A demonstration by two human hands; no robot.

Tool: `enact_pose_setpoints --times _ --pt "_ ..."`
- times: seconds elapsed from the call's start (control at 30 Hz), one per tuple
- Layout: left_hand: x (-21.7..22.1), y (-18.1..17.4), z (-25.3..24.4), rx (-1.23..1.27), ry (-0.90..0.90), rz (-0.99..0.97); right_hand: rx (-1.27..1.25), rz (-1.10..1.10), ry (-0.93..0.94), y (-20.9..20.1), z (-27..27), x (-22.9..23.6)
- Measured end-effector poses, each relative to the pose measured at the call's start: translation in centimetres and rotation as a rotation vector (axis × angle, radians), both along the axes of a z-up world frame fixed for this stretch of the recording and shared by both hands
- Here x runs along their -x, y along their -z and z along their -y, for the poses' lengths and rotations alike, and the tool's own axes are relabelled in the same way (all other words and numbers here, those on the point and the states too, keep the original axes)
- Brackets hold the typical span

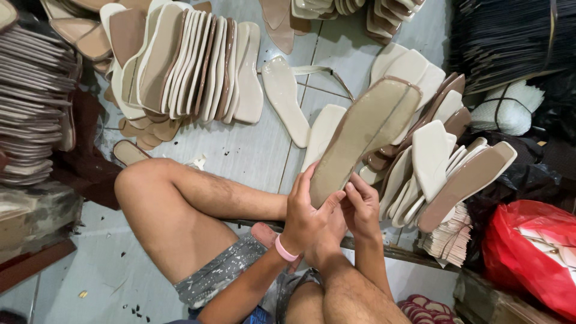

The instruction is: The person sits on the floor and peels protective paper off the bottom of shoe insoles. They handle the insoles one at a time, peel the paper, and stack the finished insoles into a pile.

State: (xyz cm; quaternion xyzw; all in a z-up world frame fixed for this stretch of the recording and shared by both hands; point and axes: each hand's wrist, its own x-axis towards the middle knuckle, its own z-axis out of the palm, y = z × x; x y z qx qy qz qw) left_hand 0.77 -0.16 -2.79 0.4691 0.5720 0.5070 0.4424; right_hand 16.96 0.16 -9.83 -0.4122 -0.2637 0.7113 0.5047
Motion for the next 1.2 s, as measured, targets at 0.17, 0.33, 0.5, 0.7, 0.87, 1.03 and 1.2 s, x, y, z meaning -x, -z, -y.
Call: enact_pose_setpoints --times 0.17,0.33,0.5,0.7,0.87,1.03,1.2 --pt "0.2 -0.3 0.2 -0.028 0.047 -0.070 -0.014 0.093 0.020 0.6 0.2 -0.4" --pt "-0.1 -0.6 0.4 -0.069 0.068 -0.130 -0.093 0.235 0.074 1.2 0.5 -0.7" --pt "0.3 -0.9 0.2 -0.025 0.106 -0.079 -0.082 0.416 0.124 0.2 0.5 -0.3" --pt "0.5 -0.3 0.2 0.172 0.083 0.264 -0.030 0.304 0.050 -1.7 0.5 0.2" --pt "0.0 1.2 0.9 0.151 0.068 0.222 -0.017 0.391 -0.022 -1.6 0.4 0.2" --pt "-0.5 2.3 1.3 -0.015 0.042 -0.057 0.035 0.436 0.031 -0.9 0.4 0.5" --pt "-0.6 2.2 1.1 0.000 0.099 -0.130 0.074 0.479 0.128 -0.9 0.4 0.8"
